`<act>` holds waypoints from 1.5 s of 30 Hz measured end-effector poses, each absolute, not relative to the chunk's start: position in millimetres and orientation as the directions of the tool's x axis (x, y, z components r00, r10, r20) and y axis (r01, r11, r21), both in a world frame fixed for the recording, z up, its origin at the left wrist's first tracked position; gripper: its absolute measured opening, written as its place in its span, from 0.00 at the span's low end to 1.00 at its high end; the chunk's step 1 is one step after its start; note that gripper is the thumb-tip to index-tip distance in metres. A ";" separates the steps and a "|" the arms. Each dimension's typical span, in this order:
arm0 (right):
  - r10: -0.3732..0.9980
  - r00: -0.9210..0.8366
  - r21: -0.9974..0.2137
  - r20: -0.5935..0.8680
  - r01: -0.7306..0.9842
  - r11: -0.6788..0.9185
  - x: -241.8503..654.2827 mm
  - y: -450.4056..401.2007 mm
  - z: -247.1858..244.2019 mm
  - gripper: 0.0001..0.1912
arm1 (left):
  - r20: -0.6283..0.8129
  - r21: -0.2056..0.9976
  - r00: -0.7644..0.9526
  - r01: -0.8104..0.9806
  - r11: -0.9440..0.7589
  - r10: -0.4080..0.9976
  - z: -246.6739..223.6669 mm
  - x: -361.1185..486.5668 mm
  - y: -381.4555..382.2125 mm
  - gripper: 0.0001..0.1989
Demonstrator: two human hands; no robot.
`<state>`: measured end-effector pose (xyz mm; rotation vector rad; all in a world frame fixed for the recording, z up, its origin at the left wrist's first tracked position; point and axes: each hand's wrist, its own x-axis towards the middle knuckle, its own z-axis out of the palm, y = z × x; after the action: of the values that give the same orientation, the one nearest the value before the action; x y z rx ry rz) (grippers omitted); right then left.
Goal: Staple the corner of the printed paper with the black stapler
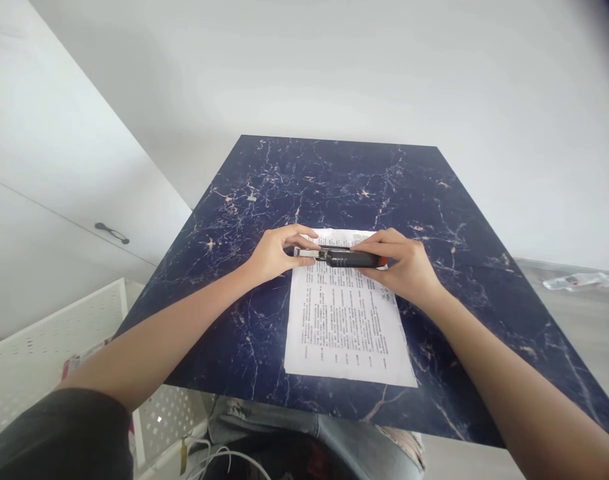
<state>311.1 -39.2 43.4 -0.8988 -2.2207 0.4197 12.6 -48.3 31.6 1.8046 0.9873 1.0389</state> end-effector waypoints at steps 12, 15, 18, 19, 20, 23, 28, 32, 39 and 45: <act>0.406 -0.577 -0.036 0.709 0.545 0.838 321.9 -44.5 34.8 0.33 | -0.069 0.988 0.320 -0.107 0.109 0.945 18.6 16.5 -42.6 0.23; 0.450 -0.637 0.009 0.626 0.583 0.812 326.8 -50.7 35.3 0.31 | -0.090 0.966 0.403 -0.187 0.178 0.911 17.4 16.8 -42.0 0.24; 0.478 -0.700 0.032 0.531 0.580 0.814 329.7 -57.0 37.5 0.29 | -0.073 0.948 0.437 -0.249 0.199 0.897 15.5 17.1 -40.4 0.24; 0.484 -0.709 0.031 0.513 0.578 0.815 330.0 -58.5 37.7 0.29 | -0.064 0.945 0.434 -0.263 0.195 0.899 14.9 17.1 -39.7 0.23; 0.488 -0.714 0.028 0.503 0.577 0.816 330.0 -59.7 37.5 0.29 | -0.057 0.943 0.430 -0.273 0.190 0.901 14.4 17.1 -39.1 0.22; 0.489 -0.681 0.014 0.544 0.591 0.807 328.1 -60.2 34.7 0.29 | -0.045 0.951 0.410 -0.261 0.164 0.911 14.3 17.5 -39.3 0.21; 0.448 -0.451 -0.065 0.772 0.645 0.761 324.3 -53.2 36.6 0.26 | 0.021 0.974 0.314 -0.221 0.052 0.949 18.4 20.2 -45.2 0.19; 0.441 -0.455 -0.036 0.774 0.663 0.747 326.5 -49.8 42.6 0.23 | 0.010 0.963 0.306 -0.260 0.073 0.952 19.5 21.9 -46.9 0.19; 0.469 -0.384 -0.065 0.795 0.715 0.696 322.5 -54.1 45.5 0.23 | -0.003 0.958 0.294 -0.274 0.087 0.956 23.5 22.3 -47.5 0.15; 0.821 -0.223 -0.585 0.525 0.606 0.539 305.6 -55.6 63.4 0.11 | 0.197 0.948 0.104 -0.272 -0.163 0.975 30.9 21.1 -53.9 0.18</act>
<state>305.6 -55.6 63.4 -1.1612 -1.9360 0.3233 21.1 -53.9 30.9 1.1964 0.8257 1.3561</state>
